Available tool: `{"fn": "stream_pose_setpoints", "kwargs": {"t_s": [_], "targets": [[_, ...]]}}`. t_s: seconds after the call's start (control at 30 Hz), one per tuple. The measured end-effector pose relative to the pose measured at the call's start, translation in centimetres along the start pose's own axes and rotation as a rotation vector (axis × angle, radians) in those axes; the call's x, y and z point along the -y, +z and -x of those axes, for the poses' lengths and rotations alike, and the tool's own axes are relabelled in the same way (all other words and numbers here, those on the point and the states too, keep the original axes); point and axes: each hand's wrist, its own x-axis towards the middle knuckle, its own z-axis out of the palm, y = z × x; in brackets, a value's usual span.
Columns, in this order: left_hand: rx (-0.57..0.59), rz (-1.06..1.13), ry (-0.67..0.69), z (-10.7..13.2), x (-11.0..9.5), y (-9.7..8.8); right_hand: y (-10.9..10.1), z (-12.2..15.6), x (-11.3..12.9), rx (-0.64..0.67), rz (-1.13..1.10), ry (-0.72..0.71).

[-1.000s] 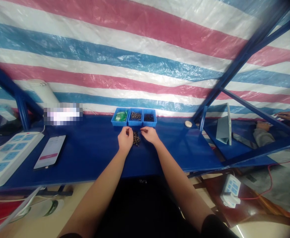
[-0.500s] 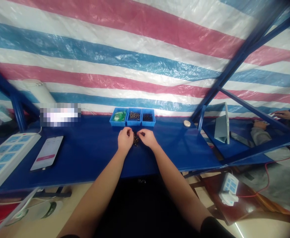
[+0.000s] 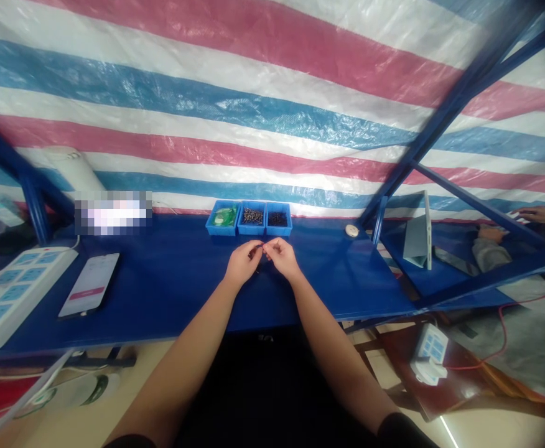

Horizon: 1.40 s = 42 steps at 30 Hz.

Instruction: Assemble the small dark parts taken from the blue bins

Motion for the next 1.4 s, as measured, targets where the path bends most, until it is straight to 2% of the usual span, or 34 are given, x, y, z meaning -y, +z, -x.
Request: {"fn": "stream_pose_setpoints", "kwargs": {"t_s": [0.1, 0.43, 0.8, 1.4], "targets": [[0.015, 0.026, 0.001, 0.05, -0.17, -0.05, -0.07, 0.10, 0.13, 0.016, -0.006, -0.022], [0.032, -0.004, -0.045, 0.12, -0.65, -0.38, 0.56, 0.65, 0.68, -0.059, 0.127, -0.063], [0.040, -0.075, -0.042, 0.09, -0.76, -0.58, 0.72, 0.85, 0.79, -0.036, 0.110, -0.071], [0.030, -0.032, -0.052, 0.08, -0.73, -0.45, 0.49, 0.81, 0.71, -0.059, 0.144, -0.044]]}}
